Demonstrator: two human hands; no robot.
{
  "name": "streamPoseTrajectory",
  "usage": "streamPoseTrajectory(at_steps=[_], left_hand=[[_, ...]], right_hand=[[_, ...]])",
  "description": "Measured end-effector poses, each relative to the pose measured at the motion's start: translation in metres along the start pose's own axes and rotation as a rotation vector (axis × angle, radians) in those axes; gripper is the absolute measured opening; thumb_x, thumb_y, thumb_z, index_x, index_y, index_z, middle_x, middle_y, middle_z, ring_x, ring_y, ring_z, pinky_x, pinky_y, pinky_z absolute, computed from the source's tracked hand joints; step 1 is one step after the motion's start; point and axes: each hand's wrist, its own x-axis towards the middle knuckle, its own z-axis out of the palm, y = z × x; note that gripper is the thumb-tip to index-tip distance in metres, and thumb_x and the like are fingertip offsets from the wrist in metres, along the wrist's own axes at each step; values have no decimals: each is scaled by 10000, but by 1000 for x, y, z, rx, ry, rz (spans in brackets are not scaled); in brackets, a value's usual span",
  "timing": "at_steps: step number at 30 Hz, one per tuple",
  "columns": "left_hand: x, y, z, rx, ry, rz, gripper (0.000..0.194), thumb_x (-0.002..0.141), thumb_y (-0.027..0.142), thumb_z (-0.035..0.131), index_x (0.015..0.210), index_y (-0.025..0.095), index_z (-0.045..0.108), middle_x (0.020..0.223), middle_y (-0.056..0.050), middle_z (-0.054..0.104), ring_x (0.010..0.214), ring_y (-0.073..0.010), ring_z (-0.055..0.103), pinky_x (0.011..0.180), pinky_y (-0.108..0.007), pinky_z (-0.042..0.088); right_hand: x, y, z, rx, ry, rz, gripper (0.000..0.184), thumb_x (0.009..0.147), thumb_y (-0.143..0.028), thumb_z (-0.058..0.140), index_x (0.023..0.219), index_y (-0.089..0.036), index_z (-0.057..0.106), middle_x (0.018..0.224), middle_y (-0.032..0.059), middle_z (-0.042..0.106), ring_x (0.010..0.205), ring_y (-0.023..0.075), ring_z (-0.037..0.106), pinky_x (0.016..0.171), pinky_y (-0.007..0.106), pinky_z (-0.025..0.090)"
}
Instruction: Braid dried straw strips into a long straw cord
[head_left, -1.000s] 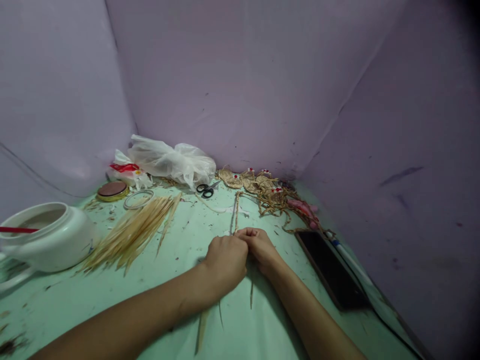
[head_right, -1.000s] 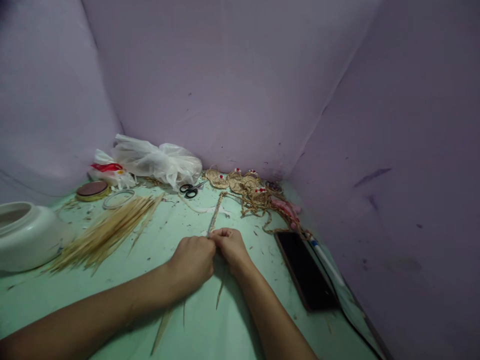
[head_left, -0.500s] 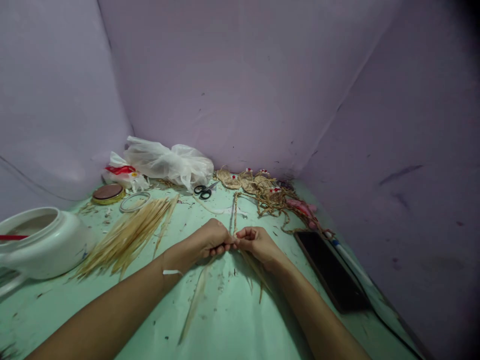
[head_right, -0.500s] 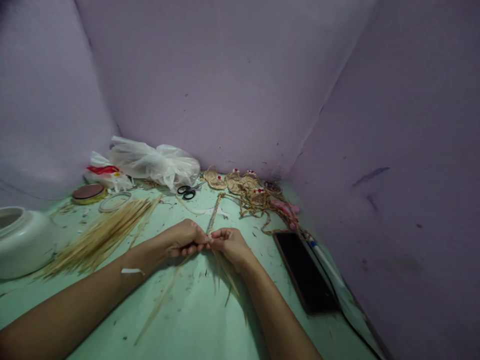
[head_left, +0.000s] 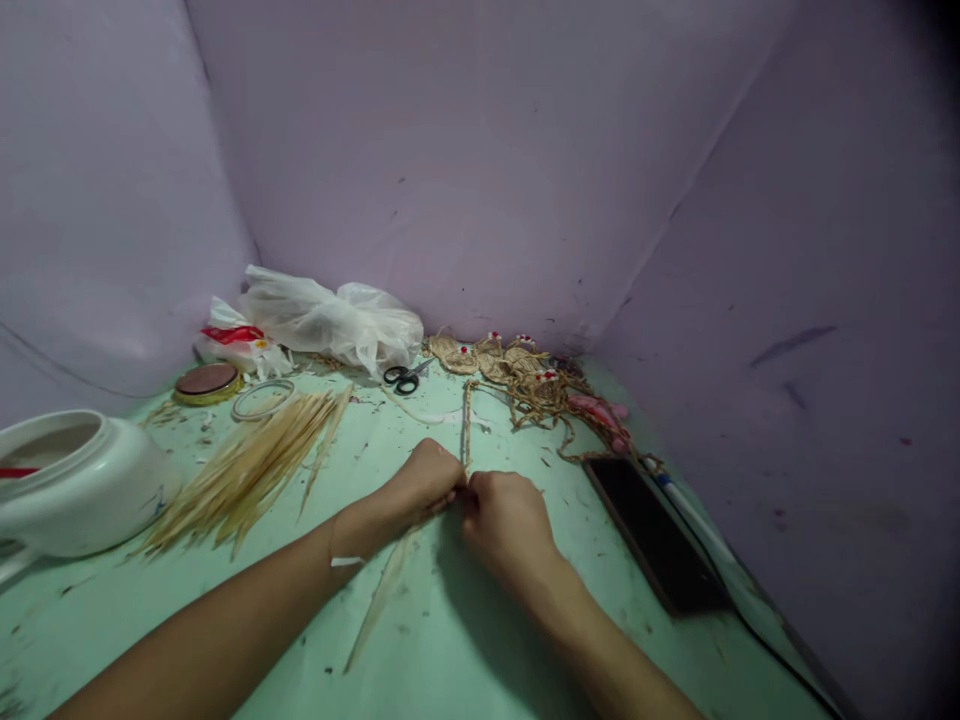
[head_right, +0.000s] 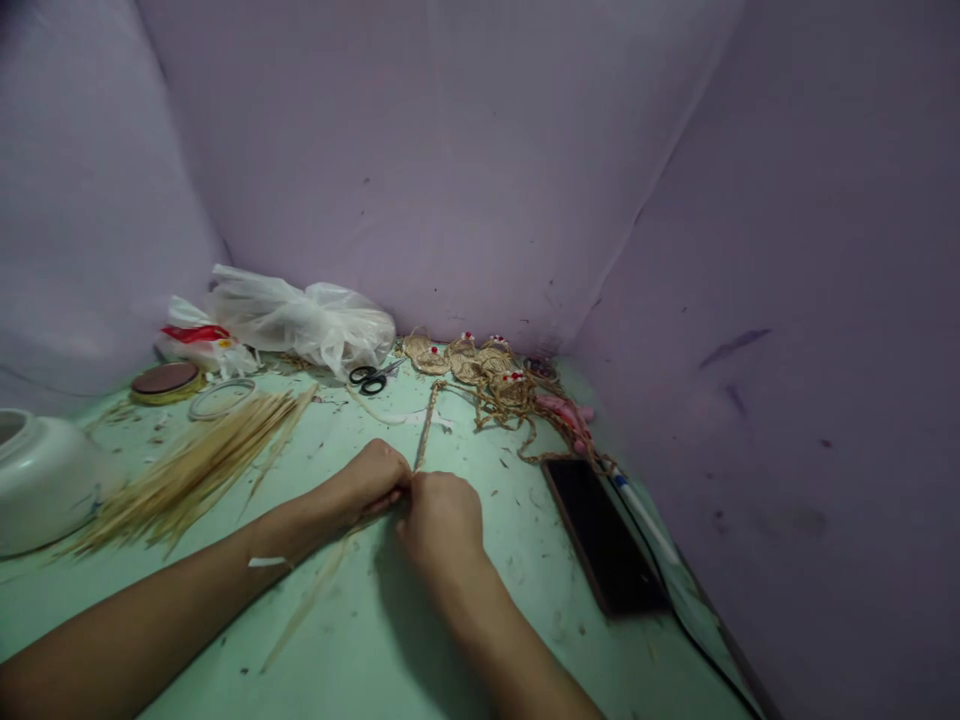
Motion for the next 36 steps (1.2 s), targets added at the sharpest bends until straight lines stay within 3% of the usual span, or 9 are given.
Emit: streamPoseTrajectory(at_steps=[7, 12, 17, 19, 22, 25, 28, 33, 36], left_hand=[[2, -3, -10, -160, -117, 113, 146, 496, 71, 498, 401, 139, 410, 296, 73, 309, 278, -21, 212, 317, -179, 113], [7, -7, -21, -242, -282, 130, 170, 519, 179, 552, 437, 140, 408, 346, 74, 332, 274, -10, 211, 307, -173, 78], [4, -1, -26, -230, -314, 122, 170, 527, 176, 524, 423, 142, 394, 351, 72, 315, 275, -8, 198, 310, -176, 67], [3, -1, -24, -195, -294, 122, 152, 528, 171, 508, 421, 144, 404, 345, 66, 322, 280, -17, 206, 314, -181, 78], [3, -9, -14, -110, -180, 157, 114, 510, 150, 499, 419, 141, 431, 338, 69, 299, 311, -30, 218, 334, -188, 123], [9, -23, -4, -38, -39, 298, 67, 499, 153, 517, 439, 123, 506, 369, 64, 304, 378, -41, 251, 369, -190, 173], [14, -28, -3, -95, -52, 294, 71, 506, 153, 519, 442, 121, 521, 373, 59, 331, 387, -45, 270, 375, -192, 180], [8, -12, -17, -237, -207, 173, 71, 501, 119, 487, 433, 137, 479, 317, 68, 299, 316, -42, 219, 346, -199, 134], [4, -7, -23, -186, -219, 159, 102, 497, 116, 469, 409, 144, 425, 310, 76, 252, 314, -32, 175, 348, -203, 95]], right_hand=[[-1, 6, -4, 113, -72, -55, 139, 641, -237, 557, 636, -163, 674, 600, 110, 637, 517, 173, 523, 485, 268, 252], [22, 41, -7, 664, 0, 133, 202, 655, -336, 541, 598, -160, 624, 543, 39, 599, 480, 118, 472, 469, 232, 294], [30, 42, 9, 1166, -230, 313, 155, 610, -291, 573, 607, -138, 593, 534, 23, 592, 449, 93, 467, 446, 212, 337], [29, 41, 10, 1257, -215, 383, 147, 592, -276, 601, 628, -134, 592, 581, 32, 613, 474, 93, 500, 464, 208, 370], [30, 43, 4, 1233, -98, 445, 173, 552, -268, 651, 641, -130, 598, 609, 43, 624, 481, 93, 512, 490, 221, 409], [38, 44, -8, 1148, 56, 364, 238, 509, -289, 687, 676, -134, 619, 605, 42, 621, 475, 104, 508, 501, 246, 425], [47, 38, -18, 1104, 69, 301, 250, 495, -285, 699, 681, -140, 617, 602, 52, 614, 517, 133, 538, 536, 272, 441], [40, 22, -15, 1141, -196, 397, 181, 518, -261, 671, 627, -150, 580, 543, 23, 574, 481, 112, 505, 484, 243, 394], [33, 17, -2, 1172, -373, 324, 181, 586, -305, 617, 560, -143, 541, 425, -33, 452, 396, 63, 385, 395, 195, 269]])
